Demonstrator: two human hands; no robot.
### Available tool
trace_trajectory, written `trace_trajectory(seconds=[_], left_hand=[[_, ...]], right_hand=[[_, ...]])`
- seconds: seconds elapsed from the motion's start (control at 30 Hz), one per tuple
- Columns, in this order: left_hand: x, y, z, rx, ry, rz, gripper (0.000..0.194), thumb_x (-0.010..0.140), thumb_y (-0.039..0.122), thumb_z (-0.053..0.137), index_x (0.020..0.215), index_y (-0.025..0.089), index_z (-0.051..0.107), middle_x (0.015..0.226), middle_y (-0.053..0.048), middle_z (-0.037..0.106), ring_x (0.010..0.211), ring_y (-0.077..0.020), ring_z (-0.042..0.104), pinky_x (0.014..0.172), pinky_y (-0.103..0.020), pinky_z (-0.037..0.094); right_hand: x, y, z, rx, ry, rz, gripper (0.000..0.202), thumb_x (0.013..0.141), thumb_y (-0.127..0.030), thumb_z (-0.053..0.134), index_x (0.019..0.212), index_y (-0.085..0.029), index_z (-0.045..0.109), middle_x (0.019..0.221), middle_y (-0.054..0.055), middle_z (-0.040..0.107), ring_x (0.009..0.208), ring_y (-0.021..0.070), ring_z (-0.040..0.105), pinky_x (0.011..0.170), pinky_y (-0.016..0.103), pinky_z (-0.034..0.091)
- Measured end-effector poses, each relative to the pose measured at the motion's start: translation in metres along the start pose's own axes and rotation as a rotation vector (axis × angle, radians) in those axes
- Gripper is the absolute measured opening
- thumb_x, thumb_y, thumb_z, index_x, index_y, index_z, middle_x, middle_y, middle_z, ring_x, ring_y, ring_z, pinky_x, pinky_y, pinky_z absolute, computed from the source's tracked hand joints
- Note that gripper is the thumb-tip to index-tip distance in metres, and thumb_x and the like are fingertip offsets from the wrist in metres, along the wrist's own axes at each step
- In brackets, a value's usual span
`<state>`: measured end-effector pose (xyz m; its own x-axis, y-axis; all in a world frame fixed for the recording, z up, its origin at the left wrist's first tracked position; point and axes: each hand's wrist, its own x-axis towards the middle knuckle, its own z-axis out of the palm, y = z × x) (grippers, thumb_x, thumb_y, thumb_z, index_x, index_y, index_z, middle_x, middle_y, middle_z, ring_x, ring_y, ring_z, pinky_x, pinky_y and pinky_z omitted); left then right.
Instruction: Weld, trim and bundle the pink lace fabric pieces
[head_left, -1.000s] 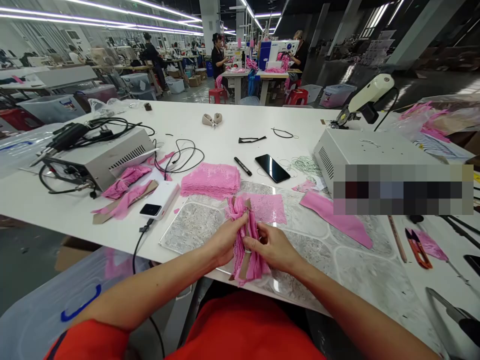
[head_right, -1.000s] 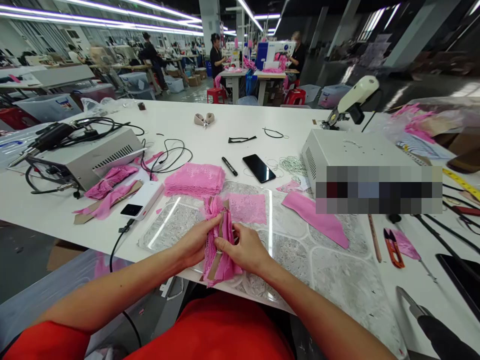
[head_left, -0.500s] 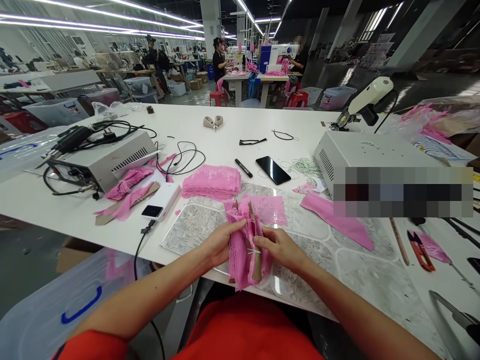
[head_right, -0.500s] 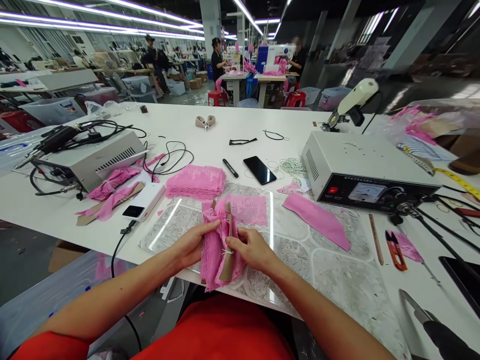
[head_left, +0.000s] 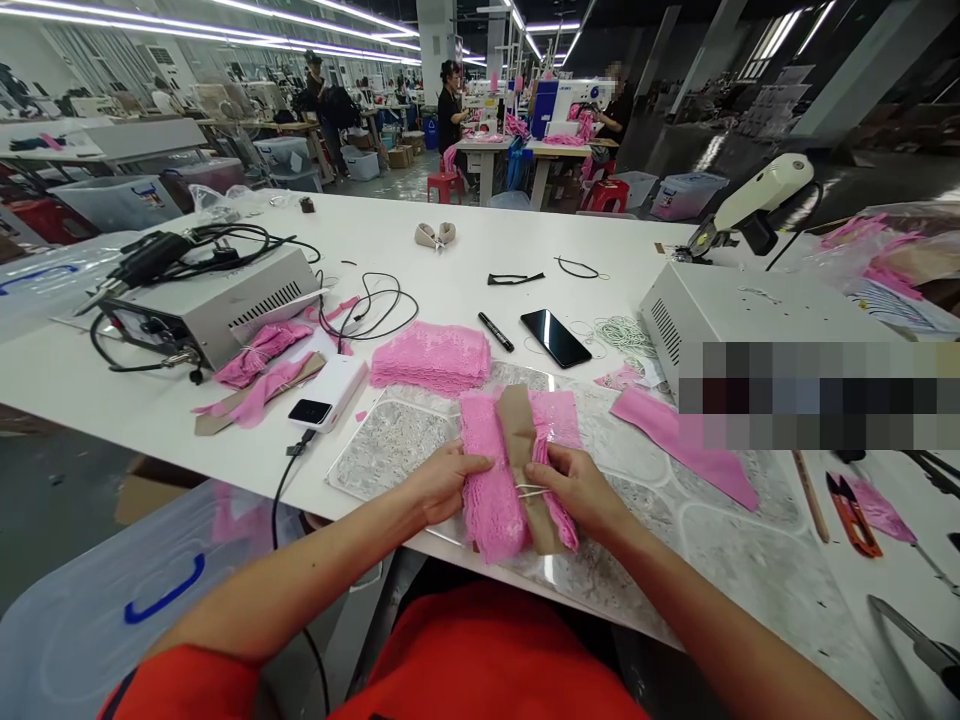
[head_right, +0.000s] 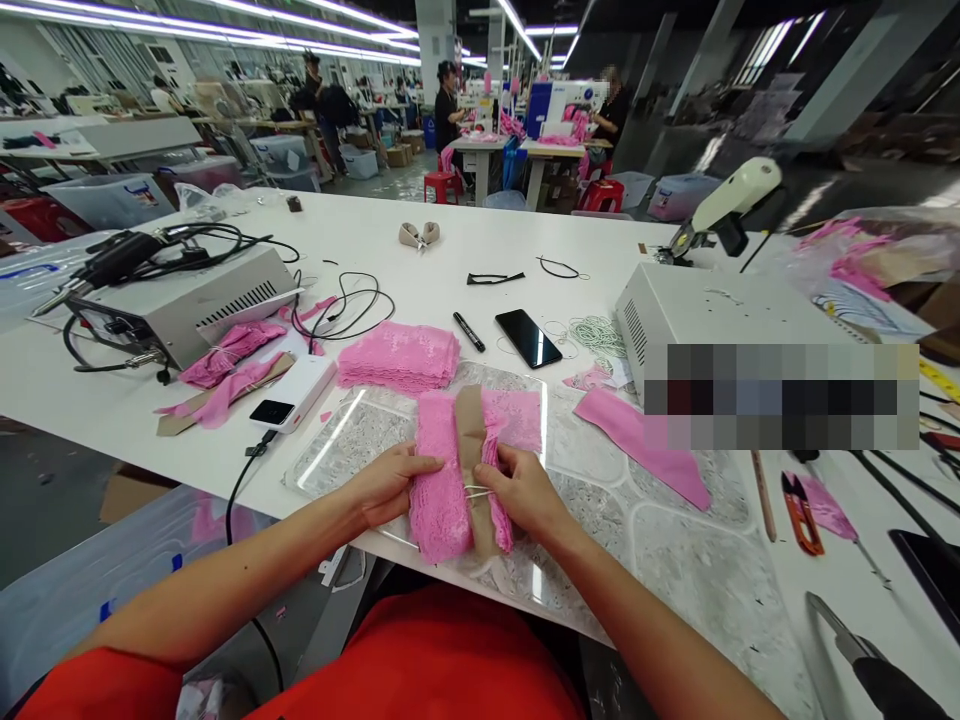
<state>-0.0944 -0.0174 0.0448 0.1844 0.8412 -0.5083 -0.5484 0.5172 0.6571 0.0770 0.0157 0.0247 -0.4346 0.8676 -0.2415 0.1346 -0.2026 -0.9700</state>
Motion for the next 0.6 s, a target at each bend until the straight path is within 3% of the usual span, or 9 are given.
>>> trace_trajectory(seconds=[0.17, 0.3, 0.43, 0.6], left_hand=[[0.003, -0.001, -0.01, -0.039, -0.017, 0.014, 0.019, 0.071, 0.003, 0.062, 0.09, 0.007, 0.064, 0.085, -0.013, 0.072, 0.075, -0.0208, 0.069, 0.082, -0.034, 0.053], [0.008, -0.005, -0.007, -0.076, -0.048, -0.001, 0.019, 0.074, 0.006, 0.062, 0.093, 0.005, 0.065, 0.086, -0.014, 0.072, 0.075, -0.0216, 0.069, 0.082, -0.034, 0.053], [0.015, -0.012, 0.0, -0.134, -0.005, 0.001, 0.016, 0.077, 0.004, 0.056, 0.089, 0.005, 0.065, 0.081, -0.013, 0.072, 0.071, -0.0213, 0.069, 0.081, -0.036, 0.053], [0.013, -0.018, -0.001, -0.155, 0.02, -0.001, 0.016, 0.08, 0.005, 0.054, 0.093, 0.005, 0.065, 0.084, -0.014, 0.072, 0.073, -0.0215, 0.069, 0.083, -0.037, 0.054]], right_hand=[[0.001, 0.003, -0.004, 0.138, 0.012, 0.075, 0.025, 0.063, -0.038, 0.067, 0.076, -0.017, 0.065, 0.072, 0.001, 0.068, 0.066, 0.017, 0.06, 0.064, 0.029, 0.046], [0.003, 0.002, -0.004, 0.127, -0.04, 0.092, 0.025, 0.064, -0.04, 0.065, 0.075, -0.017, 0.062, 0.07, 0.001, 0.066, 0.068, 0.0176, 0.059, 0.065, 0.03, 0.046], [0.004, -0.001, -0.008, -0.091, -0.028, -0.013, 0.025, 0.07, -0.042, 0.058, 0.073, -0.018, 0.058, 0.072, 0.001, 0.062, 0.071, 0.0176, 0.056, 0.066, 0.029, 0.043], [-0.001, -0.003, -0.008, -0.529, 0.122, -0.103, 0.028, 0.072, -0.046, 0.057, 0.071, -0.019, 0.048, 0.064, -0.002, 0.05, 0.06, 0.0139, 0.045, 0.055, 0.027, 0.034]])
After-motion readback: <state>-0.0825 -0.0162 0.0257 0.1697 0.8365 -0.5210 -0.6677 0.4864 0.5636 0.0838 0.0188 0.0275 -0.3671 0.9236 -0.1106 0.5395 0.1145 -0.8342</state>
